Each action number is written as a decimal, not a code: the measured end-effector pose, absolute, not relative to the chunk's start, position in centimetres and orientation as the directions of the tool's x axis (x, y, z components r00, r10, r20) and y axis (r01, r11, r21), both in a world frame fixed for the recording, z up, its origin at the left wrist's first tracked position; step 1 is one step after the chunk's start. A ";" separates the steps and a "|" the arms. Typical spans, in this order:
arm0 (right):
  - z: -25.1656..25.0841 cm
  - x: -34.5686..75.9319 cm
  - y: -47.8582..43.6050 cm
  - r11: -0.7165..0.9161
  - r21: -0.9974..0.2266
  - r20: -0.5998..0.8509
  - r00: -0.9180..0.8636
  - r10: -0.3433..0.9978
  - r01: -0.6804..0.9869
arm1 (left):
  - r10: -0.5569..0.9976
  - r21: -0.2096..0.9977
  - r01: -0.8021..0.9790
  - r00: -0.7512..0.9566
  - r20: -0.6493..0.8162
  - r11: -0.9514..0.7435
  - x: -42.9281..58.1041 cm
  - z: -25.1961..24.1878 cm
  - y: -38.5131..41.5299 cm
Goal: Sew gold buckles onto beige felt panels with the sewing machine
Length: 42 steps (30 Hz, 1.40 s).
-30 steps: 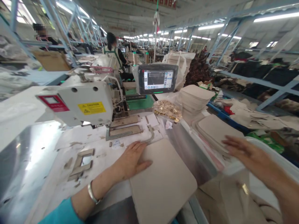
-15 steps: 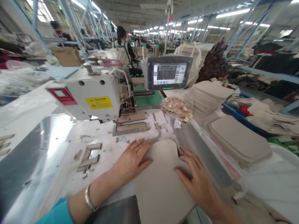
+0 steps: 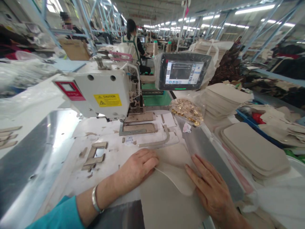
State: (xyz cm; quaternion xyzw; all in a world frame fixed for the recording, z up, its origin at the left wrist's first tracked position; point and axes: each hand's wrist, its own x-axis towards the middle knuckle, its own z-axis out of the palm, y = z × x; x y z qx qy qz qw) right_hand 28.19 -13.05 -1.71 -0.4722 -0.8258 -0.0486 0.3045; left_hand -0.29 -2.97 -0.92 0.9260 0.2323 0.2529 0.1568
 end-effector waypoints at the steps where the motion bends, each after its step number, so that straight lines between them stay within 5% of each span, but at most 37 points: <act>1: -1.4 28.4 -13.1 0.558 -0.260 0.534 -0.364 0.763 0.788 | 0.512 0.429 0.346 0.776 0.370 -0.834 -0.4 -0.9 -3.0; 3: -0.3 29.1 -12.5 0.451 -0.432 0.476 -0.227 0.850 0.781 | 0.569 0.523 0.357 0.754 0.327 -0.774 -0.6 -0.9 -3.1; 5: 1.4 30.1 -11.0 0.133 -0.644 0.312 0.101 0.945 0.753 | 0.624 0.627 0.342 0.719 0.304 -0.700 -0.9 -0.9 -3.1; 7: 3.3 31.0 -8.5 -0.215 -0.781 0.068 0.421 0.904 0.587 | 0.610 0.667 0.295 0.733 0.301 -0.684 -1.1 -0.8 -3.0; 10: 4.8 31.7 -3.9 -0.369 -0.864 -0.119 0.574 0.810 0.342 | 0.511 0.605 0.244 0.799 0.318 -0.758 -1.1 -0.5 -3.1; 19: 0.0 25.3 8.6 -0.202 -0.903 -0.114 0.242 0.964 0.380 | 0.464 0.465 0.288 0.824 0.325 -0.837 -1.6 0.4 -4.3; 25: -3.0 20.7 12.1 -0.069 -0.899 -0.039 0.079 0.996 0.433 | 0.675 0.447 0.535 0.692 0.254 -0.717 -4.5 0.0 -4.7; 30: -3.4 20.3 12.4 -0.033 -0.862 -0.006 0.055 0.998 0.505 | 0.842 0.432 0.729 0.510 0.175 -0.531 -6.4 -1.5 -4.0; 42: -2.9 20.3 12.2 0.046 -0.762 0.067 0.007 0.998 0.646 | 0.865 0.447 0.743 0.462 0.195 -0.498 -6.2 -2.7 -3.4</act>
